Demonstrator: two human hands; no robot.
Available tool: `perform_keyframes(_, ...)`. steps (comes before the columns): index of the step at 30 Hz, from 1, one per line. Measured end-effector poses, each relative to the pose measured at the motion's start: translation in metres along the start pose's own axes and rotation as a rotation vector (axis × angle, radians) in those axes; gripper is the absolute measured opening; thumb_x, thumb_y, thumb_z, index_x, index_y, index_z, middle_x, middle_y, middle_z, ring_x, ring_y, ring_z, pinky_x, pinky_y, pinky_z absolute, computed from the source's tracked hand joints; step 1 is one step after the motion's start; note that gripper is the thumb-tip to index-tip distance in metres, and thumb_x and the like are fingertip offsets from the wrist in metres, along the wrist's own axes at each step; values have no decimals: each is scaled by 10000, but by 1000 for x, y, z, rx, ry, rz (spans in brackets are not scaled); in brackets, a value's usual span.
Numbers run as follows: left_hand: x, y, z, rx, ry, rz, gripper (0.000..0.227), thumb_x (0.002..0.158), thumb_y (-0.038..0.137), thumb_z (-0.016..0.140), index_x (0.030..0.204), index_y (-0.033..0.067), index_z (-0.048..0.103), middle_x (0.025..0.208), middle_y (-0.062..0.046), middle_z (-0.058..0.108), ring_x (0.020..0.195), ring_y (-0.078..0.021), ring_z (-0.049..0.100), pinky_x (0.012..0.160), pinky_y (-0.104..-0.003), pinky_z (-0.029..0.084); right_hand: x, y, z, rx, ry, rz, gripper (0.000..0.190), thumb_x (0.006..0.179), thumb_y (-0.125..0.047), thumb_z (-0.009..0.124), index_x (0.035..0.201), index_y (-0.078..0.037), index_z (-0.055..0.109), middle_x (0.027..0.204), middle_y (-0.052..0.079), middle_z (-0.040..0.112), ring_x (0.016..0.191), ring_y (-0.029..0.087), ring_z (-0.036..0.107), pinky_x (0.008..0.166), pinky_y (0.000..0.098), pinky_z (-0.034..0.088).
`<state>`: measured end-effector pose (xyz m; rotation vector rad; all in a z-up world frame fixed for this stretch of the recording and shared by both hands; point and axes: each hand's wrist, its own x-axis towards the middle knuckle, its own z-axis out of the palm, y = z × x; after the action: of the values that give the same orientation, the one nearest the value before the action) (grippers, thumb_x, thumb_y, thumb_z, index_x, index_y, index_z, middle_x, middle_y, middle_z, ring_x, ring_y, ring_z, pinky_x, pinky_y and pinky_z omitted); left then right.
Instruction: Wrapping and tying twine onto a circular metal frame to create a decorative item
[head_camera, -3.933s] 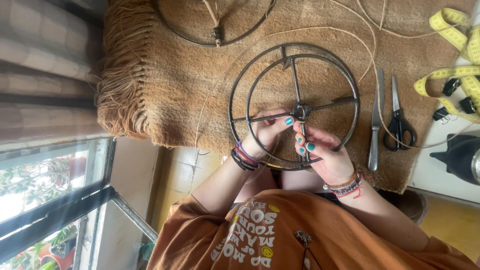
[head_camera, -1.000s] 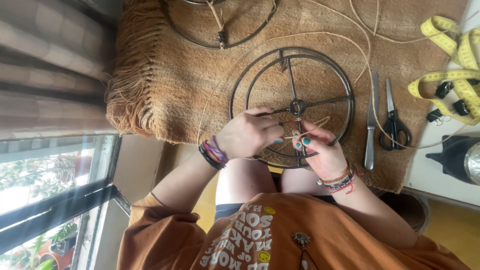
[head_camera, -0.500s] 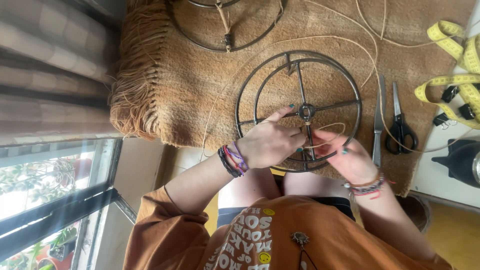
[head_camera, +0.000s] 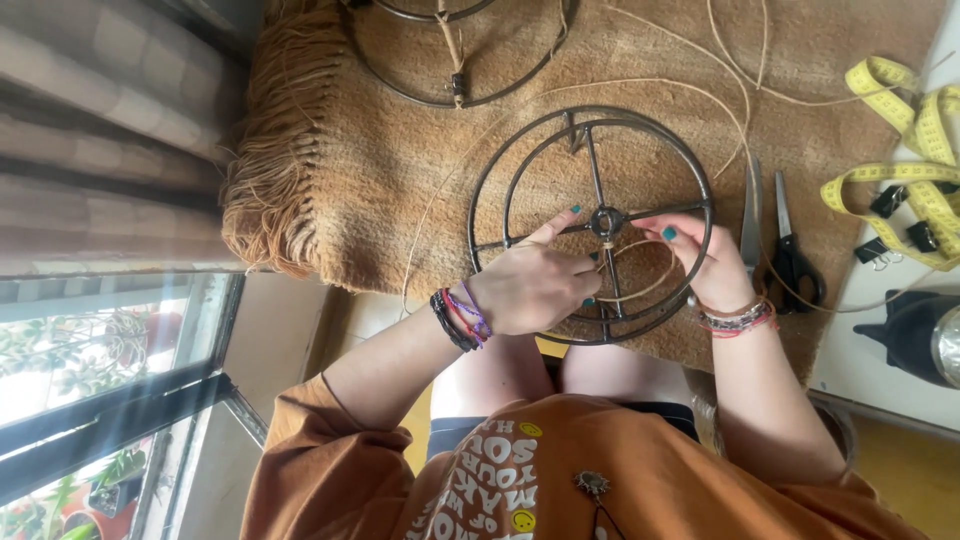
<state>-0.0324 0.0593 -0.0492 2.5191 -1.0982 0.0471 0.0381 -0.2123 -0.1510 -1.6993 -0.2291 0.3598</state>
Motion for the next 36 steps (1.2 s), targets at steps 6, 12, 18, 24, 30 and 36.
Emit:
perform_keyframes(6,0,-2,8,2,11,15,151,1018,195,527,943,131,642,820,19,602,828,-164,709,1271,-575,37,18,31,2,392,-396,135,240,962,-49,615,1160,52,705,1103,215,711,1065,255,686,908,353,569)
perform_keyframes(12,-3,-4,9,15,10,8,121,1006,219,554,952,143,631,891,3,644,902,-166,720,1272,-558,31,25,-5,37,652,-452,245,100,939,24,659,1021,5,713,978,115,730,968,168,703,901,285,558)
perform_keyframes(18,-20,-15,-32,-426,182,-27,328,1055,334,496,917,106,688,831,-68,730,855,-241,751,1219,-545,188,35,27,36,734,-520,117,134,942,40,628,1051,79,696,1102,274,701,1082,369,696,981,485,554)
perform_keyframes(24,-80,-51,-52,-1055,428,-128,540,1092,394,414,790,58,710,647,-76,691,429,-147,533,568,-320,496,34,35,37,708,-533,28,189,945,-29,639,1067,101,702,1072,309,675,1023,430,705,974,572,546)
perform_keyframes(30,-107,-69,-89,-708,252,-678,708,1079,533,329,577,116,605,430,-58,527,530,-313,595,814,-463,541,21,27,37,692,-455,35,183,961,-64,625,1073,55,707,1118,282,681,1067,379,685,971,565,542)
perform_keyframes(36,-27,12,-85,325,-177,-690,479,966,548,548,741,146,681,566,-34,619,590,-208,675,1153,-574,337,11,8,42,691,-389,31,163,979,-123,591,1011,27,645,1217,303,663,1205,376,640,989,595,524)
